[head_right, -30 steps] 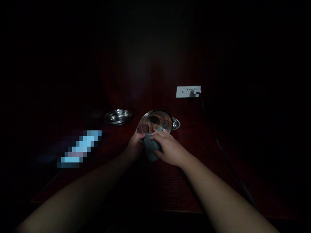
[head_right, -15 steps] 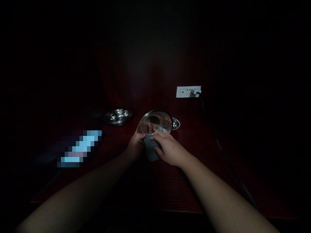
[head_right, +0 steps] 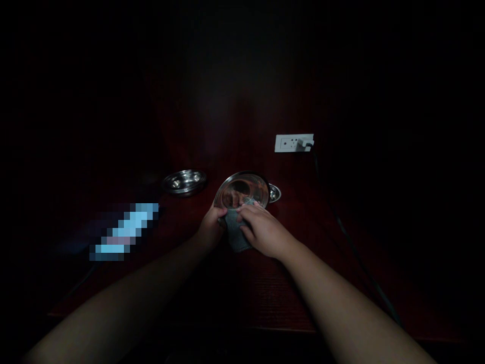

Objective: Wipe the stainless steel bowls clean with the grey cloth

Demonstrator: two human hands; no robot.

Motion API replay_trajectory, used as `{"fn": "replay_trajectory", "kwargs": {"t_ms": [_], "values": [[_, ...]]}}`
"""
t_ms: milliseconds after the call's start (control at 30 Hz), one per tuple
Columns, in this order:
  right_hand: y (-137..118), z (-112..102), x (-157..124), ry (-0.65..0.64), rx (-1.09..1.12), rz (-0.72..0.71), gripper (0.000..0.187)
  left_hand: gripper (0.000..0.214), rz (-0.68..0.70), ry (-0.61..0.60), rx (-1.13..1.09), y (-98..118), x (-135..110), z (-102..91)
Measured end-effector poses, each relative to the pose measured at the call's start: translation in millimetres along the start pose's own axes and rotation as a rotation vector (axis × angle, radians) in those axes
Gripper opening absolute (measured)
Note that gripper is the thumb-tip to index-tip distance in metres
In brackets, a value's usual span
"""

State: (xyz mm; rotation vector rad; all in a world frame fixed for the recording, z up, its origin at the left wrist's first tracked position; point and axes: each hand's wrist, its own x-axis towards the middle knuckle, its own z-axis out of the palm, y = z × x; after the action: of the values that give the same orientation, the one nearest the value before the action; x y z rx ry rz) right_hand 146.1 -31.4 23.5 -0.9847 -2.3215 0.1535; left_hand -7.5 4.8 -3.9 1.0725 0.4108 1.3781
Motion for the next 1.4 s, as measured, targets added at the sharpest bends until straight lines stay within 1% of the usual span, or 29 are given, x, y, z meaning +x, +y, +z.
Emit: {"fn": "replay_trajectory", "kwargs": {"t_ms": [200,467,667,767,833,900,1067,1233,1400], "values": [[-2.1,-1.7,1.0,-0.005,0.008,0.009,0.010,0.035,-0.003,0.002,0.007,1.6,-0.9,1.0],[-4.8,-2.4,1.5,0.000,0.017,0.027,0.009,0.035,0.020,0.002,-0.006,0.0,-0.1,-0.3],[-4.8,-2.1,0.4,-0.011,0.025,0.032,0.009,0.032,0.006,-0.030,-0.015,1.0,0.9,0.1],[-4.4,-1.9,-0.9,-0.016,0.023,0.028,0.020,0.026,-0.016,-0.034,-0.026,1.6,2.0,1.5],[-4.2,-1.9,-1.5,-0.021,0.015,0.027,0.028,0.023,-0.041,-0.019,-0.039,2.2,2.3,3.1],[-4.1,-2.0,-1.8,-0.026,0.001,0.027,0.031,0.022,-0.065,0.005,-0.052,2.8,2.4,4.6],[-3.5,-2.3,-1.1,-0.034,-0.083,0.037,0.036,0.026,-0.092,0.060,-0.055,3.2,1.9,5.9],[-1.7,-2.5,-0.3,-0.006,-0.207,0.075,0.040,0.036,-0.082,0.022,-0.062,5.2,0.0,7.0],[-1.4,-1.3,-0.4,0.008,-0.208,0.086,0.040,0.036,-0.086,0.023,-0.047,4.5,0.8,6.4]]}}
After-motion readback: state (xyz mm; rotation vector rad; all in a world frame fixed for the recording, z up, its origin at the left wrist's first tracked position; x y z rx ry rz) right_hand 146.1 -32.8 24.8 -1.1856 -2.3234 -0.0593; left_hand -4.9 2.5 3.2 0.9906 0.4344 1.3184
